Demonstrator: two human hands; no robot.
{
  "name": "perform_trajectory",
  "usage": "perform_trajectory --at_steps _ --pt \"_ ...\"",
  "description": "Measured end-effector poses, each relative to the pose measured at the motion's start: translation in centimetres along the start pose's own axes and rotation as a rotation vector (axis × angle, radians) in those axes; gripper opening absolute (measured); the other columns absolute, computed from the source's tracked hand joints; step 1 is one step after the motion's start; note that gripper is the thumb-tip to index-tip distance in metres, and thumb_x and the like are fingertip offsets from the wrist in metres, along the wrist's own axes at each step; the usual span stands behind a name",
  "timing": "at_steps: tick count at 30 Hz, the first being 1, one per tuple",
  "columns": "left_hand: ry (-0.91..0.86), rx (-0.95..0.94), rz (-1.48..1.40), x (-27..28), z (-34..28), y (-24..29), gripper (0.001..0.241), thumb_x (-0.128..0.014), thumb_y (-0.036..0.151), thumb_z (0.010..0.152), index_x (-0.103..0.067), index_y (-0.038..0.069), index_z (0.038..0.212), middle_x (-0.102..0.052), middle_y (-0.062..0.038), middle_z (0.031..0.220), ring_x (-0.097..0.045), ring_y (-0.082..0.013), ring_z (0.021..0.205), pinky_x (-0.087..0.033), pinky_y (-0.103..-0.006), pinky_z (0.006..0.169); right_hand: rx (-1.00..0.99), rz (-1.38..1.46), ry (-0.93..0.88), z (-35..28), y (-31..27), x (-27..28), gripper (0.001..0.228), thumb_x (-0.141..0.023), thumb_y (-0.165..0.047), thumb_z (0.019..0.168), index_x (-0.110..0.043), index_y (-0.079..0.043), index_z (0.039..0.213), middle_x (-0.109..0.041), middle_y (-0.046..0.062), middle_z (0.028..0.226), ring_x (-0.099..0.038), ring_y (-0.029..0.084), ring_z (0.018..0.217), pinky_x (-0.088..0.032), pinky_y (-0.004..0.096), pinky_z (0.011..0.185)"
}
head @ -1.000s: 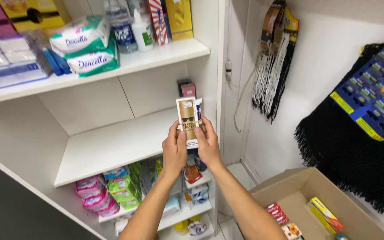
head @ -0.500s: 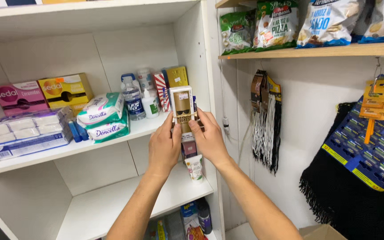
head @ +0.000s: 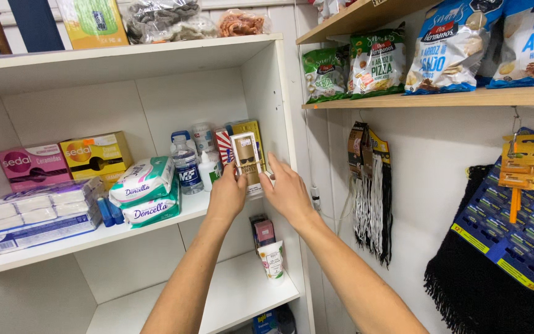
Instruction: The person picks up various health and beauty products from one shelf and moves them to another shelf in a backroom or storage area.
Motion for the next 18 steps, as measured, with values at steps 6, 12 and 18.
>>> perform_trajectory --at_steps 6,12,18 --pt "0.003 0.036 0.026 -3.4 4.6 -2.6 0.077 -0.07 0.035 0.092 -0.048 0.02 0.165 -0.083 -0.013 0.119 -0.076 -0.0372 0.121 -0.06 -0.0553 0.105 0.6 -0.319 0.559 -1.9 2.3 -0.4 0.028 -0.067 -0.028 0.101 -0.075 -0.017 0.125 -0.061 0.009 0.139 -0.053 0.038 0.142 -0.049 0.049 0.119" --pt "-0.004 0.068 0.054 -4.4 6.4 -2.7 0.067 -0.072 0.027 0.094 -0.058 0.007 0.157 -0.08 -0.025 0.122 -0.074 -0.045 0.123 -0.061 -0.0584 0.104 0.514 -0.367 0.455 -2.8 5.6 -2.8 0.051 -0.07 -0.02 0.092 -0.068 -0.02 0.143 -0.039 0.02 0.169 -0.04 0.049 0.152 -0.044 0.06 0.122" --pt "-0.008 0.085 0.112 -4.4 6.6 -1.5 0.043 -0.069 0.027 0.099 -0.071 0.005 0.136 -0.08 -0.026 0.119 -0.076 -0.0473 0.118 -0.063 -0.0575 0.1 0.522 -0.401 0.492 -2.9 6.8 -3.5 0.047 -0.066 -0.015 0.095 -0.069 -0.024 0.141 -0.041 0.018 0.17 -0.046 0.047 0.15 -0.048 0.057 0.119"
Point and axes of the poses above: each hand's wrist, its own z-axis towards the middle knuckle, its own x-axis out of the back of the hand, y = z × x, the point moved 4 cm from there along z, towards the middle knuckle
